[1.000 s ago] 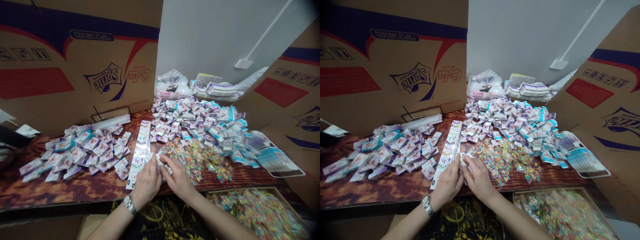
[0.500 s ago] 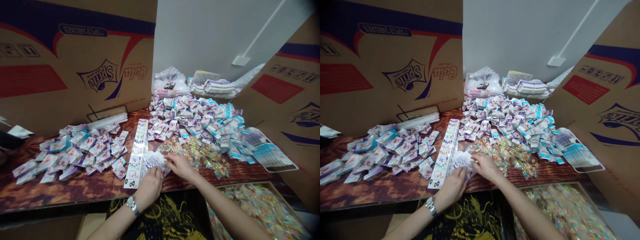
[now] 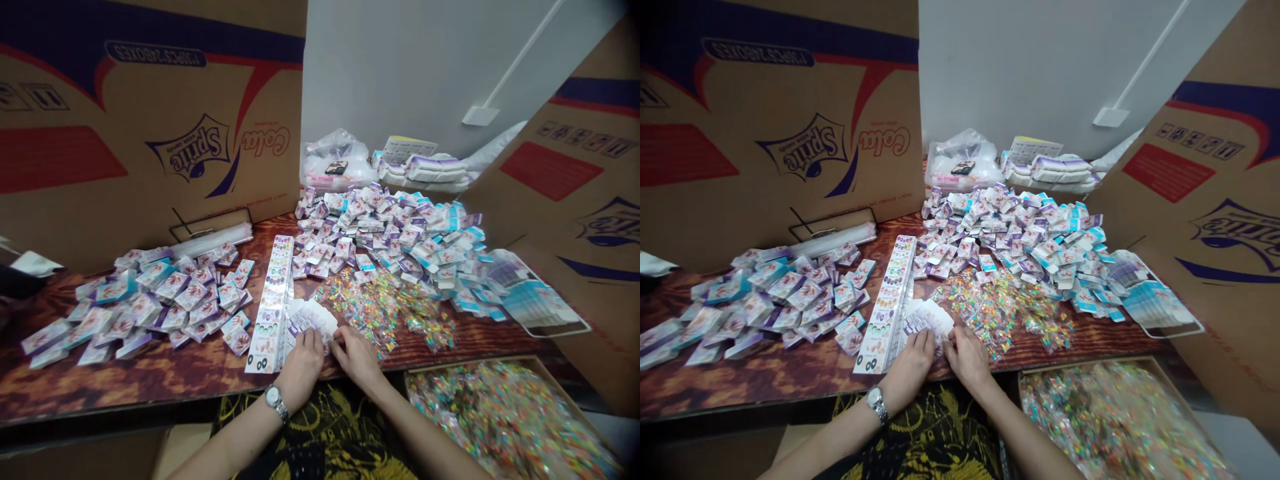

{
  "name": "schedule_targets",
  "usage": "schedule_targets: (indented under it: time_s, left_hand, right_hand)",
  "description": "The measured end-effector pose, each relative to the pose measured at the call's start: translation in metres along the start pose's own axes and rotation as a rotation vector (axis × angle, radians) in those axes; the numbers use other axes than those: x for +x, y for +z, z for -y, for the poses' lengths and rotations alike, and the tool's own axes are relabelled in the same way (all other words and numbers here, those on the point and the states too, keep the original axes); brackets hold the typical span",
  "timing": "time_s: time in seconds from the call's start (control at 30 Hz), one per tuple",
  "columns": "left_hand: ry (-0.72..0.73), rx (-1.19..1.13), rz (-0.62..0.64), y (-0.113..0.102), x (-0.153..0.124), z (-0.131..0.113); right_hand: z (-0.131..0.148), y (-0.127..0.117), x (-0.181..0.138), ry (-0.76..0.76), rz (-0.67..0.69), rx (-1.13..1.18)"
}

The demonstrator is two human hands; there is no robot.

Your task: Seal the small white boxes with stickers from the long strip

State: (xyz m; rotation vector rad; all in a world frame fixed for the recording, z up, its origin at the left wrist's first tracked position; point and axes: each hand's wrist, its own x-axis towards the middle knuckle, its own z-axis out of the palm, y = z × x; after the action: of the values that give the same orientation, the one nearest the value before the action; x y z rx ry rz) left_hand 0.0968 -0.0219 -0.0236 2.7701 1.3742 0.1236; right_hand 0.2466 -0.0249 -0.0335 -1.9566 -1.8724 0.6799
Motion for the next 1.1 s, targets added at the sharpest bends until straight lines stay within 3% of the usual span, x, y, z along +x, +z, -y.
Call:
schedule_targets:
  time_s: [0.3, 0.5, 0.63, 0.77, 0.9, 1.1]
  left_hand:
    - [-0.008, -0.033, -0.059, 0.000, -0.003, 0.000]
    - [-0.146, -0.136, -0.147, -0.015, -0.003, 0.002]
    - [-0.160, -0.298, -0.277, -0.020, -0.004, 0.016]
    - [-0.228, -0.479, -0.356, -0.027, -0.006, 0.029]
    - [-0.254, -0.588, -0.388, -0.038, -0.006, 0.030]
    - [-0.297, -0.611, -0.425, -0.042, -0.004, 0.023]
  right_hand:
    - [-0.003, 0.003, 0.003, 0.053, -0.027, 0.137]
    - [0.014, -0.016, 0.005, 0.017, -0.108, 0.332]
    - [0.033, -0.036, 0.003, -0.096, -0.076, 0.496]
    - [0.043, -0.056, -0.002, -0.330, -0.154, 0.398]
    - [0.045, -0.059, 0.000, -0.532, -0.239, 0.212]
    - [0.051, -0.042, 0.003, -0.545, -0.271, 0.076]
